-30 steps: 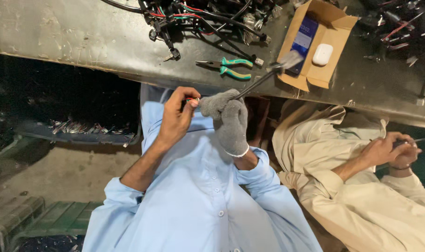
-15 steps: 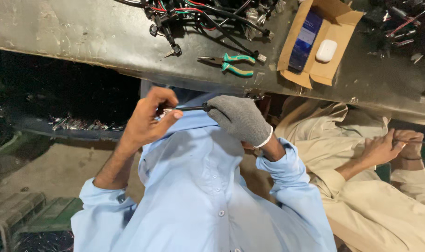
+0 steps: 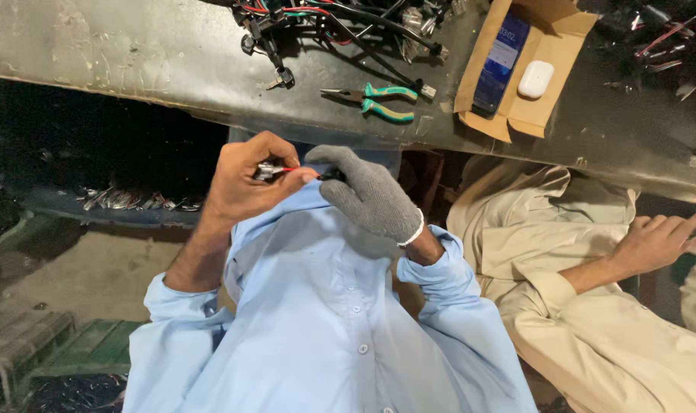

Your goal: The person sits at a workbench assembling wire harnesses. They strip insulation from the ends of a black cable, twist the exposed colored wires, insert them into connector housings, and crimp or secure the terminals, occasionally using pliers, then place the finished harness on the bench with a growing pile of completed harnesses.

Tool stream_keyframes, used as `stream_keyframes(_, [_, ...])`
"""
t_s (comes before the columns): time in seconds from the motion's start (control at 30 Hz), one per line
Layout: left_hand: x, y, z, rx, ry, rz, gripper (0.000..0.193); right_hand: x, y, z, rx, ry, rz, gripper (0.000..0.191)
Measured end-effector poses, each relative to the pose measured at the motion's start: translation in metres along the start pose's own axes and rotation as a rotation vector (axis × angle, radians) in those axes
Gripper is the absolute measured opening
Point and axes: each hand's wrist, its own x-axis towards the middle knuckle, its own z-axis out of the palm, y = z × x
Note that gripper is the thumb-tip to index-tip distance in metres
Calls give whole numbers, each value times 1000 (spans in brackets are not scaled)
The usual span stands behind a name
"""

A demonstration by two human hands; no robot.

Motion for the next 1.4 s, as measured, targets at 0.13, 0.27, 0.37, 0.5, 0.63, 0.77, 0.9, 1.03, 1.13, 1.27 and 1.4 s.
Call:
stream_keyframes(0.13, [8, 2, -7, -416, 474, 56, 30, 5, 15, 4, -212, 113, -138, 19])
stream_keyframes(0.27, [11, -9, 11, -788, 147, -75, 69, 7, 40, 3, 303, 106, 157, 10])
stream_keyframes(0.37, [-8, -26, 46, 28, -270, -136, 50, 8, 56, 6, 632, 163, 201, 11])
stream_keyframes(0.5, [-27, -58, 76, -332, -225, -478, 39, 2, 65, 15, 483, 288, 114, 10])
stream_keyframes(0.63, [-33, -71, 79, -398, -121, -280, 35, -9, 62, 23, 289, 356, -29, 14])
stream_keyframes(0.77, [-30, -69, 77, -372, -120, -311, 31, -12, 55, 23, 209, 296, -12, 19])
stream_keyframes(0.9, [-30, -69, 77, -254, -230, -449, 30, -6, 48, 19, 229, 285, 61, 27])
stream_keyframes(1.03, [-30, -76, 75, -383, -252, -246, 33, -1, 40, 12, -65, 418, -172, 33])
stream_keyframes(1.13, [-27, -80, 72, -482, -283, -271, 35, -2, 34, 6, -43, 317, -80, 24])
stream_keyframes(1.27, [-25, -78, 75, -724, -323, -356, 33, -7, 30, 6, 9, 211, 15, 19])
stream_keyframes(1.4, [-26, -67, 80, -458, -212, -274, 29, -7, 38, 24, 51, 439, 88, 18])
